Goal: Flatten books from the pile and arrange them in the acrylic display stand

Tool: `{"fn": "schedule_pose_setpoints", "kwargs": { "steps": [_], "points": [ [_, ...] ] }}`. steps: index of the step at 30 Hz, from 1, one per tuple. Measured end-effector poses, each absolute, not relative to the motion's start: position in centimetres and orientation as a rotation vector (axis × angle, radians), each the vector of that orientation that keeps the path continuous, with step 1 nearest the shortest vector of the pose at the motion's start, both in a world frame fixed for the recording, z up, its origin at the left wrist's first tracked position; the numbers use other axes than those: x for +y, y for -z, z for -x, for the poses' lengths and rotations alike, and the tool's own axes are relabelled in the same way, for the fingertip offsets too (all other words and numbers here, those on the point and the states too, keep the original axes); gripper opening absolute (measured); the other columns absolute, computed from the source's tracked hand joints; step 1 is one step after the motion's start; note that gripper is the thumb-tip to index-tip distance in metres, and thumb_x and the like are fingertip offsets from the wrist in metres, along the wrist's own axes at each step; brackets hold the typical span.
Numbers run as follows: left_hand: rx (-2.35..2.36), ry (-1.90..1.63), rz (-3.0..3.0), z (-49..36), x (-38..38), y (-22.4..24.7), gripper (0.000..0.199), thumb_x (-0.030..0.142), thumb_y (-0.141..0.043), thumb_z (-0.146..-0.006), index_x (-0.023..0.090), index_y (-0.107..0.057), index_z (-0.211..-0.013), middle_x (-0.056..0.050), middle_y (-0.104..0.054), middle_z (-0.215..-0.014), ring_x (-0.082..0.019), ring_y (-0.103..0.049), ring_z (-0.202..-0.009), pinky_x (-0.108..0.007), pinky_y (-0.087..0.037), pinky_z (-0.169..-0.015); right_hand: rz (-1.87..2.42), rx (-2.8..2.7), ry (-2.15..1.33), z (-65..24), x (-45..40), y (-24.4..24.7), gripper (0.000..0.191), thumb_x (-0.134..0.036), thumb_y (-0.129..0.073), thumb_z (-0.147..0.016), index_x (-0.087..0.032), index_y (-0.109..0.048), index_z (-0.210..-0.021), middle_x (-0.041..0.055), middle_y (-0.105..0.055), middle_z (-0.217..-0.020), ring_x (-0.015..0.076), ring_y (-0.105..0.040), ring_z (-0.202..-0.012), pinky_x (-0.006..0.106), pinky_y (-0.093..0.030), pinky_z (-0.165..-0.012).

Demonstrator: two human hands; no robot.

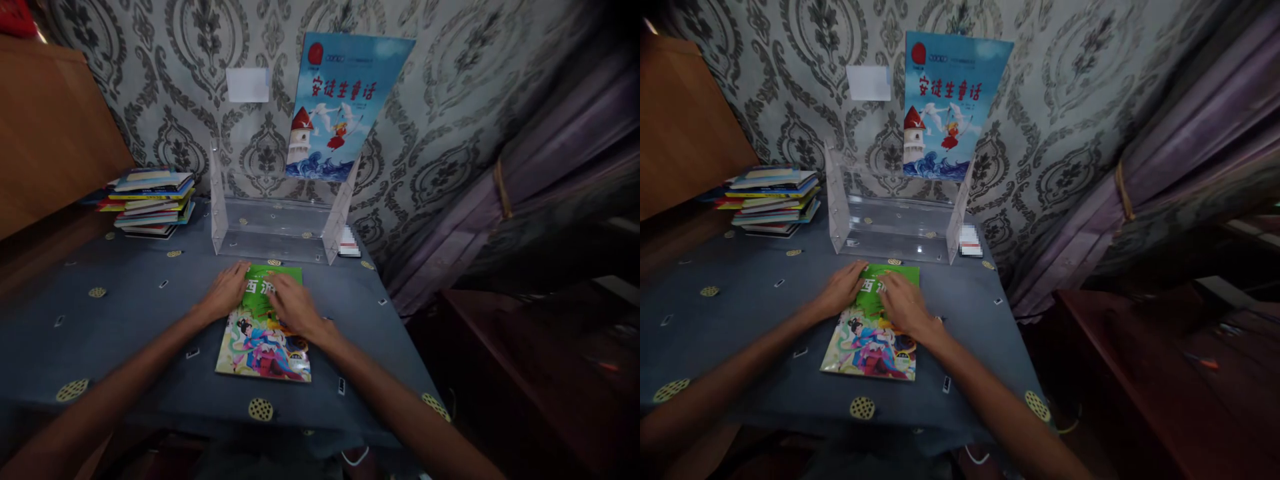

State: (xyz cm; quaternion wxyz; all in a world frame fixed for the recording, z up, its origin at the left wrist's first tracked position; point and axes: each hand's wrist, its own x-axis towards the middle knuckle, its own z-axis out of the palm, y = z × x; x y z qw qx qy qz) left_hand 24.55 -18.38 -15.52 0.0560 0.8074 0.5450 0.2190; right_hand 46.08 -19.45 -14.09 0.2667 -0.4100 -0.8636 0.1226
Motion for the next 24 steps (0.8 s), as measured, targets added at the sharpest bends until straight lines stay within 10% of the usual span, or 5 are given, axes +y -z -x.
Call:
{"fn": "schedule_pose_setpoints", "kwargs": {
  "steps": [6,24],
  "points": [
    [1.675,-0.732,-2.485,-24.4,-18.3,16.9,0.040,0.021,-0.035,-0.099,0.014,-0.050,-0.135,-0.017,-0.059,-0.140,-0.026,-0.054,-0.133,-0.046,-0.044,-0.111,1.030,-2.536,-0.365,-43.5,-18.4,16.0,0.058,-0.031,-0.045,-0.099,-0.006,-0.040,-0.151,0.0233,-0.037,-0.159,0.0303,-0.033,-0.150,0.052,-0.030,-0.123],
    [1.596,-0.780,-2.369,-23.9,-17.8,17.1,0.042,0.027,-0.036,-0.098,0.010,-0.052,-0.133,-0.018,-0.057,-0.142,-0.027,-0.052,-0.134,-0.044,-0.039,-0.116,1.419,-2.306,-0.429,-48.7,-17.1,16.9,0.058,-0.039,-0.042,-0.101,-0.009,-0.044,-0.150,0.0198,-0.031,-0.163,0.0300,-0.024,-0.154,0.053,-0.024,-0.122]
  ]
}}
